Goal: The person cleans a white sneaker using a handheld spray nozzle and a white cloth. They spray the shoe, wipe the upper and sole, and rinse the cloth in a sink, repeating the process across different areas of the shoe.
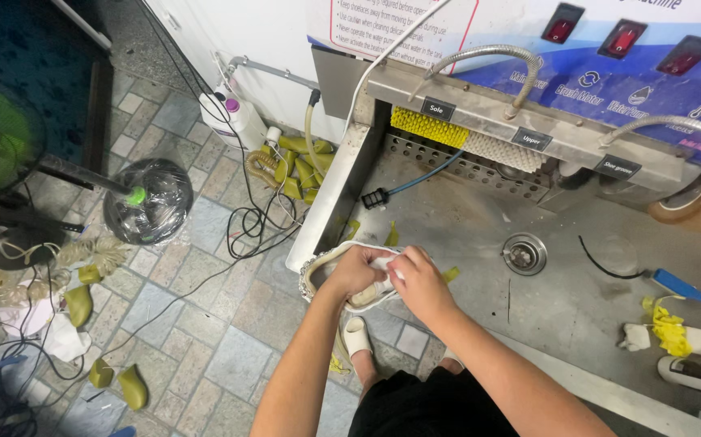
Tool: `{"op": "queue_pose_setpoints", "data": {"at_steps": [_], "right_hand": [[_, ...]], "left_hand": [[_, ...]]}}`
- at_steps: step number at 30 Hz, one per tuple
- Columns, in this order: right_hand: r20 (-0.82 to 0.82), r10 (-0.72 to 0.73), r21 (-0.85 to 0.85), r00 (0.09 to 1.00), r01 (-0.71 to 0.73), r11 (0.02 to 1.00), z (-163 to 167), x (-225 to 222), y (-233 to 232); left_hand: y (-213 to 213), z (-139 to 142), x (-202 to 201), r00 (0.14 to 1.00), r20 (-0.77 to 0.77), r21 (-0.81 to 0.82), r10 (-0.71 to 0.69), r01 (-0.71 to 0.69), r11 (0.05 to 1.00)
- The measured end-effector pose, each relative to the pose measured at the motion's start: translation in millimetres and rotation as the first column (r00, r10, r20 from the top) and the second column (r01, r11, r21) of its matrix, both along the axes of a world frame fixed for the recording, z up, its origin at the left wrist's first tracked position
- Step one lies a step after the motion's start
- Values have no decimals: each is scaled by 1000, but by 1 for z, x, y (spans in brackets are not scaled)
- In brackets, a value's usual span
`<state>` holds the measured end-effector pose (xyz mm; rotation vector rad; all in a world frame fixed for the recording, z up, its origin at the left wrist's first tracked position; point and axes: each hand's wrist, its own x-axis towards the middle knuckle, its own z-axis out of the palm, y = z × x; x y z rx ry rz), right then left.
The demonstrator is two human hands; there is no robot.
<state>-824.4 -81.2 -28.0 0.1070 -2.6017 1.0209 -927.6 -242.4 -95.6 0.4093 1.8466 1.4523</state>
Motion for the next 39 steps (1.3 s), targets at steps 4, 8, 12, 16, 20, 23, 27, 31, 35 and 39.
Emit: {"op": "queue_pose_setpoints", "data": {"at_steps": [4, 8, 12, 16, 20, 23, 27, 31, 35, 39], "right_hand": [[173, -169, 17, 970, 168, 986, 7, -2, 24], [132, 11, -145, 991, 8, 989, 9, 0, 25], [5, 200, -166, 980, -197, 966, 8, 2, 14], [-50, 110, -88, 993, -114, 990, 11, 1, 27], [-53, 144, -101, 988, -149, 984, 13, 0, 31], [-12, 230, -105, 973, -230, 967, 11, 0, 20], [-45, 194, -111, 980, -198, 974, 8, 3, 14], [-21, 97, -119, 995, -99, 988, 9, 8, 28], [19, 135, -154, 991, -131, 979, 11, 3, 29], [-123, 157, -54, 980, -164, 985, 9, -14, 14]], "left_hand": [[0, 2, 1, 998, 61, -43, 22, -20, 999], [0, 1, -4, 1000, 10, -67, 12, -12, 998], [-2, -3, -5, 999, 43, 27, -3, 2, 1000], [0, -10, -5, 999, 39, -9, -35, 35, 999], [0, -15, -8, 998, 57, -19, -18, 19, 1000], [-2, -14, -10, 998, 53, -17, -35, 35, 999], [-1, -11, -11, 997, -17, -7, -70, 70, 998], [2, -5, -8, 998, 35, -42, -43, 45, 998], [2, 0, -10, 997, 46, -17, -54, 55, 998], [2, -3, -12, 996, -75, -24, -51, 49, 999]]}}
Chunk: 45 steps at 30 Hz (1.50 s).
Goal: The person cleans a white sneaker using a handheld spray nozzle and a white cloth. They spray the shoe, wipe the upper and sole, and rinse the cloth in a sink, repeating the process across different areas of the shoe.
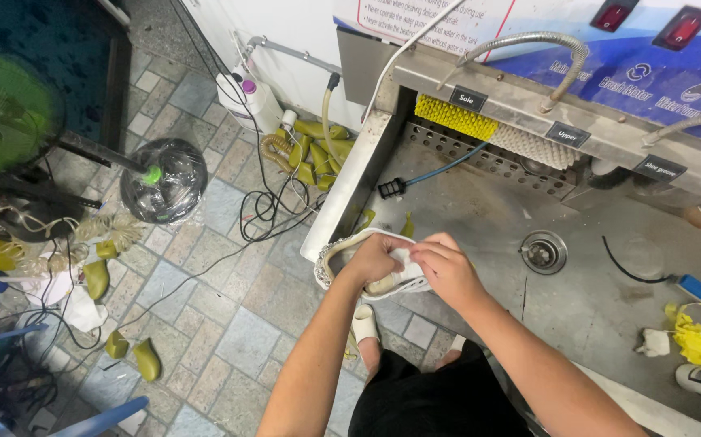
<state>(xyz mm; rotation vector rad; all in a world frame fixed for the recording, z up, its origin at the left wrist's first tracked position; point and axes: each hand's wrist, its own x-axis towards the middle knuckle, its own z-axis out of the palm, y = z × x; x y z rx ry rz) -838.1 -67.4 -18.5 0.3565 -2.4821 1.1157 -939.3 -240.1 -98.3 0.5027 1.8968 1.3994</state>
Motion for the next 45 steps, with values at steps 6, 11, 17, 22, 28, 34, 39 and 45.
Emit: {"op": "queue_pose_setpoints", "data": {"at_steps": [6, 11, 17, 22, 28, 34, 39, 45], "right_hand": [[71, 1, 33, 997, -3, 999, 8, 7, 20], [48, 99, 20, 994, -100, 995, 12, 10, 26], [-59, 78, 141, 995, -69, 988, 7, -8, 3], [83, 150, 60, 985, -155, 986, 19, 6, 27], [160, 72, 165, 984, -99, 981, 32, 21, 30], [156, 110, 21, 982, -115, 993, 25, 28, 21], [104, 135, -26, 985, -133, 991, 8, 30, 6], [181, 148, 23, 972, -155, 988, 16, 26, 40]], "left_hand": [[9, -10, -6, 988, 150, -48, 38, -31, 998], [6, -4, -4, 995, 93, -32, 26, -24, 999], [0, 3, 0, 1000, -28, -1, 2, -2, 1000], [-4, 10, 2, 998, 47, -44, -28, 31, 999], [-7, 28, 7, 987, -87, -93, -134, 126, 988], [-4, 25, 8, 993, 52, -92, -106, 110, 990], [-2, 23, 6, 987, 9, -103, -158, 158, 982], [-2, 19, 4, 977, 94, -148, -191, 204, 968]]}}
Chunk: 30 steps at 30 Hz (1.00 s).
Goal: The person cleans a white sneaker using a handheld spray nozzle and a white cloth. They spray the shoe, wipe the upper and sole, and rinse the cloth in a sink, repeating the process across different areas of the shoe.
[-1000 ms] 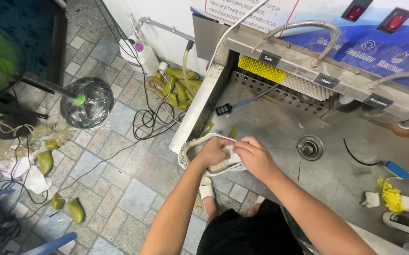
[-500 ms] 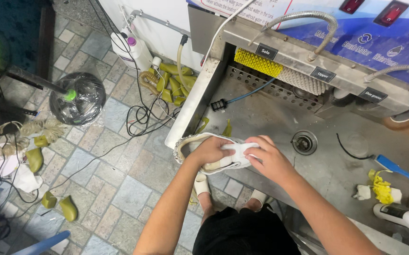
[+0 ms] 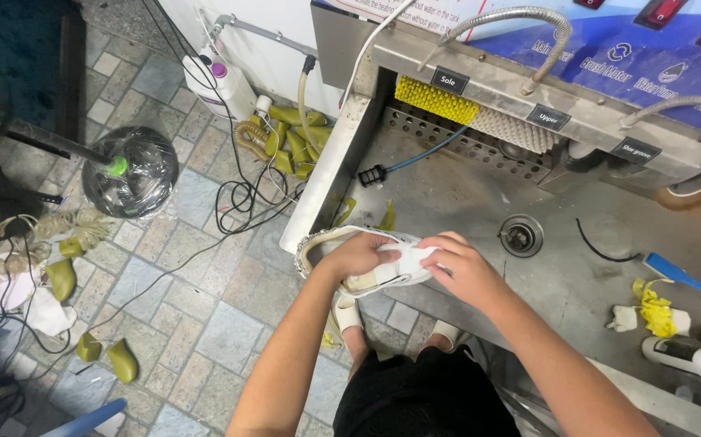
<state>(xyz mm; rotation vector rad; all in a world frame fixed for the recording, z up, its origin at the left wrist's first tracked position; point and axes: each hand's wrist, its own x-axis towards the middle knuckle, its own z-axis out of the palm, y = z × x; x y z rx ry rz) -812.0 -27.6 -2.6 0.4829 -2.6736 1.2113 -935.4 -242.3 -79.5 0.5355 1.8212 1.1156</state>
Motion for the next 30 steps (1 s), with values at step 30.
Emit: {"op": "queue_pose_setpoints", "data": {"at_steps": [30], "right_hand": [[-145, 87, -68, 986, -97, 993, 7, -1, -22]], "left_hand": [[6, -21, 0, 996, 84, 130, 20, -31, 991]]}}
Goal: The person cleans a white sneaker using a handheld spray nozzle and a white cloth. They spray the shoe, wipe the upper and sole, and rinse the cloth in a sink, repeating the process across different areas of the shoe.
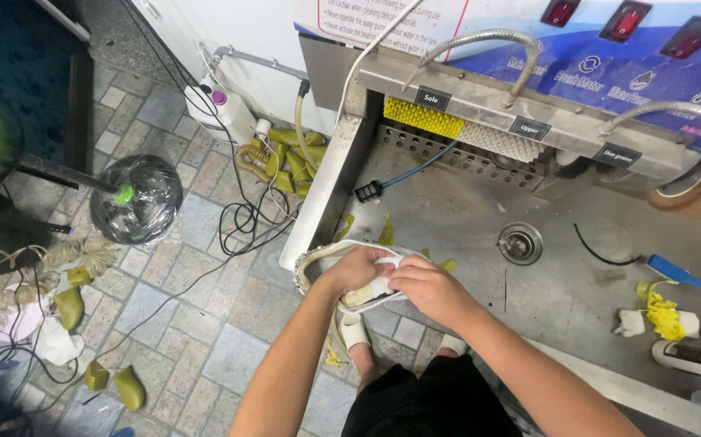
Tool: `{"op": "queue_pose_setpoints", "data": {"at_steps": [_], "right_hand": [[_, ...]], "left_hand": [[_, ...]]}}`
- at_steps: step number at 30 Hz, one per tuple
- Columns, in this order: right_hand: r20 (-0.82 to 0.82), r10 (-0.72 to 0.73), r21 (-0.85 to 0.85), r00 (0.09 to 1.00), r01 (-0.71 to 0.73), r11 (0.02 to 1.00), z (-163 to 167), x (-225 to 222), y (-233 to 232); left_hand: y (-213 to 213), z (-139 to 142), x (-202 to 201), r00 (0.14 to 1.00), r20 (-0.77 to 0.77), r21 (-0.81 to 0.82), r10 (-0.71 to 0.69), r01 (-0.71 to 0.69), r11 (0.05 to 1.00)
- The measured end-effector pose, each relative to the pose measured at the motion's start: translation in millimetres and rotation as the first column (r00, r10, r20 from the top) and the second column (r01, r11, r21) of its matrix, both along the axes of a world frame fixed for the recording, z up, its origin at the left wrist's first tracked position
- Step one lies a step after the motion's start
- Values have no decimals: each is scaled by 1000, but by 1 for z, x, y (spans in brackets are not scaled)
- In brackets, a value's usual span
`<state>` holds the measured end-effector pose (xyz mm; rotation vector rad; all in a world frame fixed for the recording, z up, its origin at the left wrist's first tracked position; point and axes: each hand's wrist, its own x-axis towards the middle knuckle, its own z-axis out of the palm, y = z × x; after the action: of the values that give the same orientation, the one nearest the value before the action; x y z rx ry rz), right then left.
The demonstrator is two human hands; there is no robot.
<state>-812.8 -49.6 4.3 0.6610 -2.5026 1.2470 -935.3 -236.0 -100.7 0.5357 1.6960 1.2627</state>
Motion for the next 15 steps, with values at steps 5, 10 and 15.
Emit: {"op": "queue_pose_setpoints", "data": {"at_steps": [5, 10, 15], "right_hand": [[-15, -87, 156, 996, 88, 984, 2, 9, 19], [-77, -126, 146, 989, 137, 980, 2, 11, 15], [-16, -165, -36, 986, 164, 986, -10, 11, -4]], "left_hand": [[1, -3, 2, 998, 42, -122, 44, -39, 992], [6, -18, 3, 959, 217, -71, 181, -169, 983], [4, -25, 1, 924, 286, -58, 253, -246, 967]]}}
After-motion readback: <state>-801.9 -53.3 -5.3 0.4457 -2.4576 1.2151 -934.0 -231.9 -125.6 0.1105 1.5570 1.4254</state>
